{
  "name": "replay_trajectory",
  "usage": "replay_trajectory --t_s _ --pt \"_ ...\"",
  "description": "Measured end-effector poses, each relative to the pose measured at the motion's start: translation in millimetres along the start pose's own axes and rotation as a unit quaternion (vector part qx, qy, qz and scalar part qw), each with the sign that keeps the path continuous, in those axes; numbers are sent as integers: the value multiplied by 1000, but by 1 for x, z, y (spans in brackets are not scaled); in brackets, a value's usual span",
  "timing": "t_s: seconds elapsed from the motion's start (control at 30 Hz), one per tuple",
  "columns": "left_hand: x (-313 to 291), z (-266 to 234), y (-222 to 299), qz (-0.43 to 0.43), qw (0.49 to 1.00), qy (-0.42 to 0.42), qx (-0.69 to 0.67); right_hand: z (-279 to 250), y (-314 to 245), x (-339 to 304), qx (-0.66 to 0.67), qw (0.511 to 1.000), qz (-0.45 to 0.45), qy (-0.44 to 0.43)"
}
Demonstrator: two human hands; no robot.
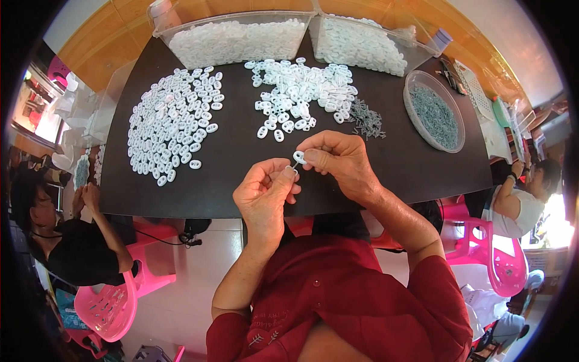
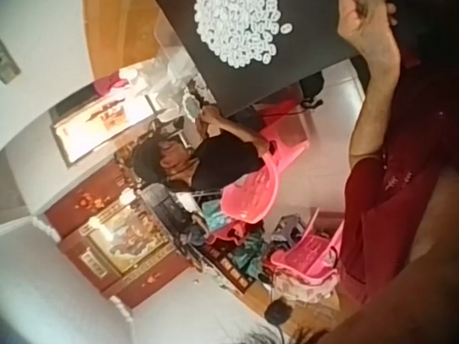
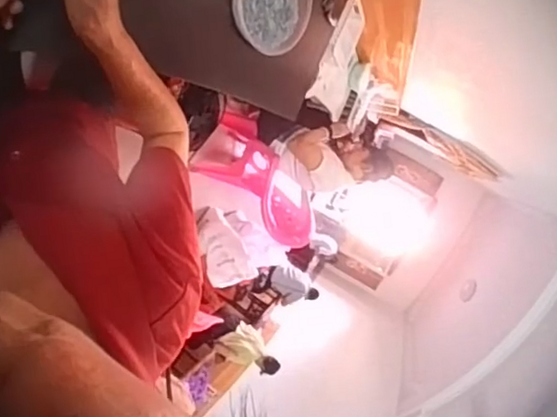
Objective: Assembling small white plastic components by inserting small metal pins into them at a workbench.
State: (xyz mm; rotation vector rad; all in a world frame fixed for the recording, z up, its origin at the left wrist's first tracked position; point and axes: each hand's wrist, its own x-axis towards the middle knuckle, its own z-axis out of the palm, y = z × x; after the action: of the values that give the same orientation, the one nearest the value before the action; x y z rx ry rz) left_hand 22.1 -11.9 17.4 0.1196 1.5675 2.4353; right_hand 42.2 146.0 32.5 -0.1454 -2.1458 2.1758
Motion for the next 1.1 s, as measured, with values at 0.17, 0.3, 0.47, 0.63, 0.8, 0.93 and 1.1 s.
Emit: replay_trajectory --t_s 0.17,0.3,0.47,0.63,0.8,0.93,1.1 --pt "0 -1 -1 -7 1000 8 4 3 -1 1 6 1000 -17 0" --pt "1 -1 0 -13 1000 7 -4 4 1 2 -21 999 -37 3" --pt "-1 -1 1 -12 1000 12 -1 6 3 1 -35 998 -47 2" --pt "0 -2 1 -11 1000 12 0 8 1 0 -59 997 -48 -3" --pt "-1 -3 -1 -9 1000 11 -8 13 1 -3 -74 996 -49 4" --pt "2 -1 -7 8 999 10 -37 16 5 -3 -104 990 -89 15" --pt "3 -2 -14 37 998 -3 -59 18 10 -3 -148 979 -137 30"
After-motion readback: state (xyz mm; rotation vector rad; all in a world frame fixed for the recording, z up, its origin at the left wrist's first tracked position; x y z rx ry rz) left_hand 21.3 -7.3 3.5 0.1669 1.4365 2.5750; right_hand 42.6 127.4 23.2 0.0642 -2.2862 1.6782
